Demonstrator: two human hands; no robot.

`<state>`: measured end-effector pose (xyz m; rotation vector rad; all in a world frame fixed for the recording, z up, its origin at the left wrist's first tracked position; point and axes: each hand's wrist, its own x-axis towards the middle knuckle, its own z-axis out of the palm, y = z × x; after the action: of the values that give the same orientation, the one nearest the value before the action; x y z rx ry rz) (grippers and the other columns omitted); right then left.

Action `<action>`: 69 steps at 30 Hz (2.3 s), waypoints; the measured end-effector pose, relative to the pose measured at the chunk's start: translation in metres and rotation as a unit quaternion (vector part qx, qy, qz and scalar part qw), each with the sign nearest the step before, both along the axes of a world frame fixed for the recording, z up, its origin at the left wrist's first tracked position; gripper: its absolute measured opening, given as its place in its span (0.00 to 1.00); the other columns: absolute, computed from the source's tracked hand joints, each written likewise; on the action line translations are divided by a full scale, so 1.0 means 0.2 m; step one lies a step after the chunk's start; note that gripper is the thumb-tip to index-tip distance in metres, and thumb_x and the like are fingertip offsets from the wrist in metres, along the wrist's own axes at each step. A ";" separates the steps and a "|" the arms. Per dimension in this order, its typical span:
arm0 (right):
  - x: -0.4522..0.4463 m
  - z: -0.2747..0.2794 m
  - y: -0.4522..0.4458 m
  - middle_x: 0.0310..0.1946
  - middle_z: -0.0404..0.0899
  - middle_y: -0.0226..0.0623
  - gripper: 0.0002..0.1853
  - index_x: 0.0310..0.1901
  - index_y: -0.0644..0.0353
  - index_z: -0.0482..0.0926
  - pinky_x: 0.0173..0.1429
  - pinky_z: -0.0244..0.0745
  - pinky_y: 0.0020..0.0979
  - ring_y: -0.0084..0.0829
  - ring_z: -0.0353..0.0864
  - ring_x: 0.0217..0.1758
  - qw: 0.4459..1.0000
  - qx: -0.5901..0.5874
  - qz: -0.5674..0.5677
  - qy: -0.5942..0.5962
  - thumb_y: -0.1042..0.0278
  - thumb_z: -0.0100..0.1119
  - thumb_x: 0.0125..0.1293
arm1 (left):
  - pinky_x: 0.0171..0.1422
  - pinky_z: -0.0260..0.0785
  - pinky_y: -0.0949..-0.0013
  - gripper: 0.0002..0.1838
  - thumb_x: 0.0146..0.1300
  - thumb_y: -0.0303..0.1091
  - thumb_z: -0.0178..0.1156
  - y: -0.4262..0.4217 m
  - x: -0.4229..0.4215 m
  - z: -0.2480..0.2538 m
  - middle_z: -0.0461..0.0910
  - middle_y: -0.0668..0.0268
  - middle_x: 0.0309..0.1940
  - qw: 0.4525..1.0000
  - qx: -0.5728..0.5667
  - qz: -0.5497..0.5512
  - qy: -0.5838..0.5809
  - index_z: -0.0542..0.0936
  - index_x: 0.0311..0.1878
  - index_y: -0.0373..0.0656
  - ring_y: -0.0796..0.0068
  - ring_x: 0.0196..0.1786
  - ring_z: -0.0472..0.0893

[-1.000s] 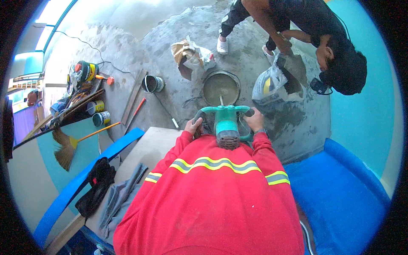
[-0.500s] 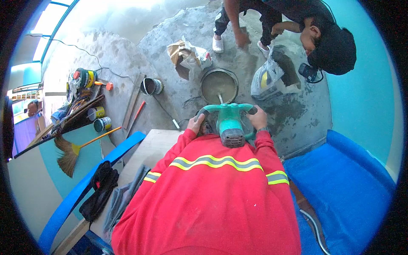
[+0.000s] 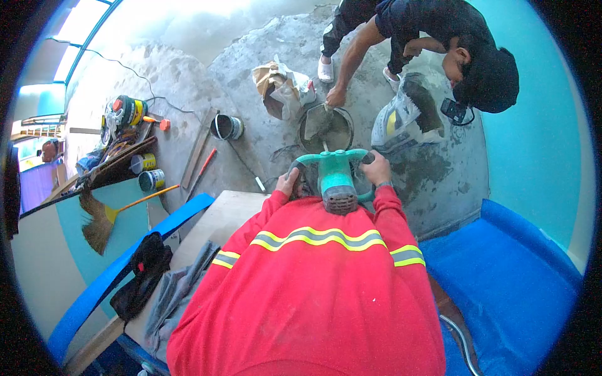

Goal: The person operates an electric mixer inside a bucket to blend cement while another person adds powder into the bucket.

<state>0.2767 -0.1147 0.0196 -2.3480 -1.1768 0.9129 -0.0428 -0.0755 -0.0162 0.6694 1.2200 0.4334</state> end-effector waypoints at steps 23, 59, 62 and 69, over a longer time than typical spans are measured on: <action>-0.01 0.04 0.07 0.35 0.83 0.47 0.18 0.39 0.56 0.81 0.46 0.77 0.43 0.48 0.83 0.43 1.000 0.002 0.017 -0.013 0.60 0.69 0.45 | 0.21 0.65 0.69 0.28 0.61 0.63 0.58 0.00 -0.01 -0.03 0.74 0.65 0.16 1.000 0.014 0.004 -0.003 0.75 0.32 0.41 0.72 0.15 0.73; 0.01 0.05 0.16 0.35 0.83 0.49 0.17 0.38 0.57 0.82 0.46 0.77 0.43 0.49 0.83 0.43 1.000 0.006 0.023 -0.018 0.61 0.69 0.45 | 0.20 0.66 0.68 0.27 0.63 0.60 0.58 0.08 0.02 -0.06 0.75 0.64 0.15 0.999 -0.012 0.028 -0.022 0.74 0.32 0.41 0.71 0.14 0.74; 0.01 0.05 0.16 0.35 0.83 0.48 0.17 0.38 0.57 0.82 0.46 0.77 0.42 0.49 0.83 0.42 1.000 0.007 0.020 -0.022 0.60 0.69 0.46 | 0.20 0.66 0.68 0.27 0.63 0.61 0.58 0.08 0.03 -0.04 0.74 0.64 0.16 0.999 -0.023 0.033 -0.024 0.75 0.32 0.41 0.71 0.14 0.73; 0.02 0.06 0.16 0.35 0.83 0.47 0.18 0.39 0.58 0.81 0.46 0.77 0.41 0.48 0.83 0.43 1.000 -0.002 0.024 0.011 0.60 0.70 0.46 | 0.20 0.67 0.69 0.27 0.61 0.62 0.59 0.07 0.02 -0.04 0.74 0.65 0.16 1.000 -0.011 0.017 -0.019 0.75 0.33 0.42 0.72 0.15 0.74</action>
<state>0.2804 -0.0830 0.0315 -2.3157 -1.2271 0.9559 -0.0384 -0.0620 -0.0237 0.6202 1.1993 0.4591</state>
